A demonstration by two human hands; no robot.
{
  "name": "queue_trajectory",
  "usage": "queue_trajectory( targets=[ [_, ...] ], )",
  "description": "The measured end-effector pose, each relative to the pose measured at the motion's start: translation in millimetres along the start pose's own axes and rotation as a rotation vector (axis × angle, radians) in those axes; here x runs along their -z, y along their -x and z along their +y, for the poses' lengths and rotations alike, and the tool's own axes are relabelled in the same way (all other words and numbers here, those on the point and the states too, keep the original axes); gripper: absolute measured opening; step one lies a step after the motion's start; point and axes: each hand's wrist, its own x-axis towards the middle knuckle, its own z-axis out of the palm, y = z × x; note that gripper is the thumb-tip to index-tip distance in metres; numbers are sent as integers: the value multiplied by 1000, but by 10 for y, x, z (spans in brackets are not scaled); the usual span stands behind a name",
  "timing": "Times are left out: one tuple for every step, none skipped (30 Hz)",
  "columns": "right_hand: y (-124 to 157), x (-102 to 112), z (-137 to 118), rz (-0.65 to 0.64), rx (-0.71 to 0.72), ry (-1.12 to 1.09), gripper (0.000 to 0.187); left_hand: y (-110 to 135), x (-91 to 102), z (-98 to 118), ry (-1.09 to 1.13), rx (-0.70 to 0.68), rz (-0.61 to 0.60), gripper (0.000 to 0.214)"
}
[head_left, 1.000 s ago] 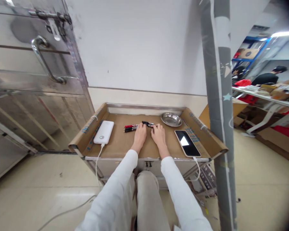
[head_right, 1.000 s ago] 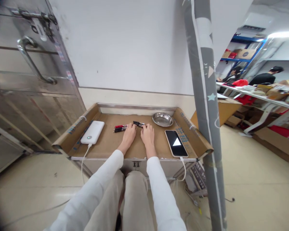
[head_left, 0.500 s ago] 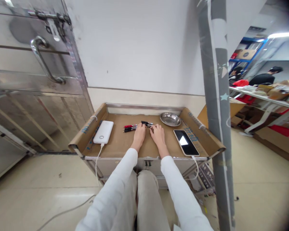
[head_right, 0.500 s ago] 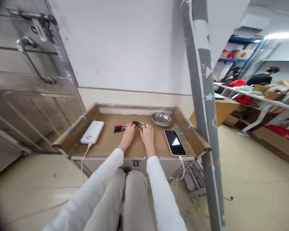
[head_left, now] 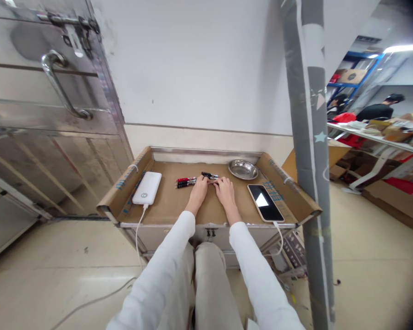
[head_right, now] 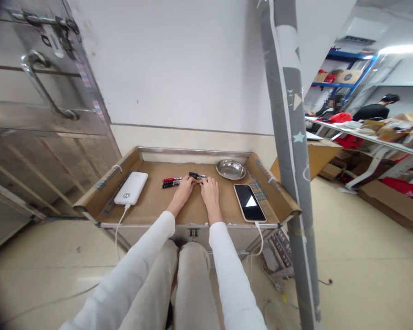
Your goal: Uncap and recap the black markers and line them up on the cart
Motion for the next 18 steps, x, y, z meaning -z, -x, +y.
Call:
queue_trajectory(
  targets=[
    [-1, 2, 2, -2, -8, -4, 22, -5, -2, -6, 8, -10, -10, 15],
    [-2, 4, 5, -5, -16, -9, 22, -10, -5, -12, 13, -18, -19, 15],
    [-3, 5, 7, -6, -24, -12, 22, -13, -8, -17, 14, -23, -26, 14],
    [-5, 6, 9, -6, -30, -17, 23, -15, -11, -21, 14, -28, -31, 14],
    [-7, 7, 11, -4, -34, -23, 23, -16, -15, -25, 13, -30, -32, 14],
    [-10, 7, 12, -2, -33, -34, 23, -16, -18, -29, 13, -31, -30, 14],
    [-13, 6, 14, -1, -26, -49, 24, -15, -21, -32, 16, -32, -27, 14],
    [-16, 4, 16, -2, -14, -69, 24, -13, -24, -34, 22, -34, -24, 14],
    [-20, 1, 18, -5, 2, -90, 24, -11, -26, -37, 30, -37, -19, 15],
    [-23, -3, 21, -8, 16, -110, 24, -9, -27, -38, 35, -42, -16, 16],
    [-26, -9, 24, -8, 24, -125, 24, -7, -27, -38, 37, -48, -15, 17],
    [-29, -16, 29, -8, 24, -134, 25, -6, -25, -37, 34, -54, -16, 17],
    [-31, -25, 34, -5, 19, -138, 25, -3, -22, -33, 27, -56, -18, 17],
    [-32, -36, 40, -2, 12, -140, 26, -1, -16, -27, 17, -58, -21, 17],
    [-33, -49, 46, 2, 4, -142, 27, 2, -9, -20, 7, -59, -23, 17],
    [-33, -62, 52, 6, 0, -146, 28, 6, 0, -11, -1, -62, -24, 17],
    [-33, -76, 58, 10, 0, -152, 29, 9, 9, -2, -7, -67, -24, 17],
    [-34, -90, 63, 12, 4, -160, 30, 13, 16, 6, -12, -75, -25, 18]
  ],
)
